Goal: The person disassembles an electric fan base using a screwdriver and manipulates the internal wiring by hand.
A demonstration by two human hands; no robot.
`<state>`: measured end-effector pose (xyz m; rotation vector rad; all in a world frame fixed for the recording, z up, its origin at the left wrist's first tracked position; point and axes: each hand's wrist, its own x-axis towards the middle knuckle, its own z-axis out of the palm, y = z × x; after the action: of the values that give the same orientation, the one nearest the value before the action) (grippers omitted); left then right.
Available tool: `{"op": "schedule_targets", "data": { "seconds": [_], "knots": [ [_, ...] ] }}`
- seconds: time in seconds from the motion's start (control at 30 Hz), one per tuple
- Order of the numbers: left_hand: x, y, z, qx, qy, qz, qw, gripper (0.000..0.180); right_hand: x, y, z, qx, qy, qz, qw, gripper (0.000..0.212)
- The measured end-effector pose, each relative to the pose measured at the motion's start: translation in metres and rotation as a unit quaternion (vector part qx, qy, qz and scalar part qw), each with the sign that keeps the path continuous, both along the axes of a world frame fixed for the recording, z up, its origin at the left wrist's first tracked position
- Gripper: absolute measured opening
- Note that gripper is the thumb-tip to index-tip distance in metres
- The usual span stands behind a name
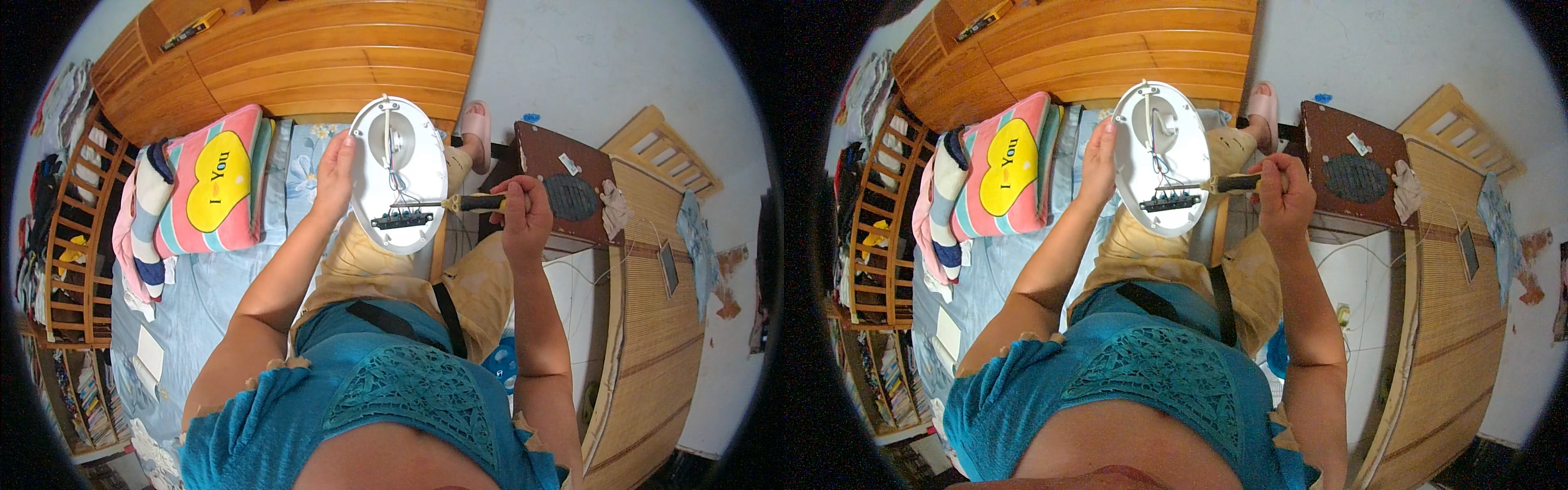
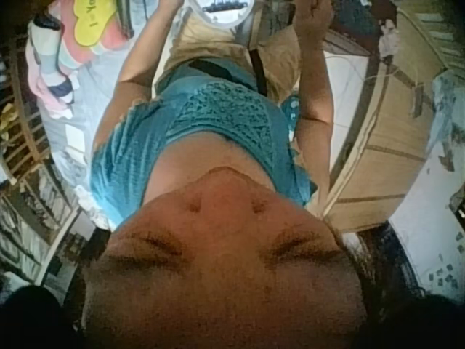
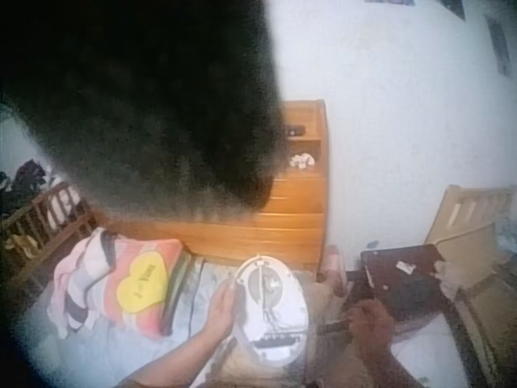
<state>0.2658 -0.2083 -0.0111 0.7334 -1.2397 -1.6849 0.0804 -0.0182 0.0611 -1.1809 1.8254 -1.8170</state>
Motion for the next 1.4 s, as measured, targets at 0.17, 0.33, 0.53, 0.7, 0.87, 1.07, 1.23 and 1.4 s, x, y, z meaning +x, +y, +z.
{"op": "schedule_targets", "data": {
  "seconds": [0.17,0.33,0.53,0.7,0.87,1.07,1.23,1.4],
  "knots": [
    [0.001,0.000,0.002,-0.004,-0.019,0.004,1.000,0.035,0.003,0.001,0.006,0.005,0.009,-0.008,1.000,0.017],
    [0.002,0.002,0.006,-0.026,-0.041,0.008,0.999,0.037,0.005,0.005,0.020,-0.029,0.024,-0.044,0.998,0.017],
    [0.003,0.004,0.013,-0.034,-0.064,-0.001,0.997,0.039,0.005,0.009,0.021,-0.039,0.076,-0.098,0.992,0.016],
    [0.001,0.007,0.013,-0.023,-0.057,0.025,0.998,0.038,0.013,0.010,0.018,-0.051,0.114,-0.072,0.990,0.008],
    [0.003,0.006,0.009,-0.018,-0.055,0.028,0.998,0.040,0.019,0.010,0.022,-0.065,0.249,-0.040,0.966,0.010],
    [-0.004,0.008,0.015,-0.012,-0.070,0.052,0.996,0.039,0.027,0.012,0.031,-0.073,0.282,-0.001,0.957,0.013],
    [0.001,0.002,0.006,0.020,-0.045,0.020,0.999,0.038,0.032,0.013,0.033,-0.096,0.288,0.025,0.952,0.016],
    [0.003,0.000,-0.005,0.040,-0.045,0.030,0.998,0.038,0.034,0.018,0.029,-0.107,0.298,0.031,0.948,0.020]
  ]
}}
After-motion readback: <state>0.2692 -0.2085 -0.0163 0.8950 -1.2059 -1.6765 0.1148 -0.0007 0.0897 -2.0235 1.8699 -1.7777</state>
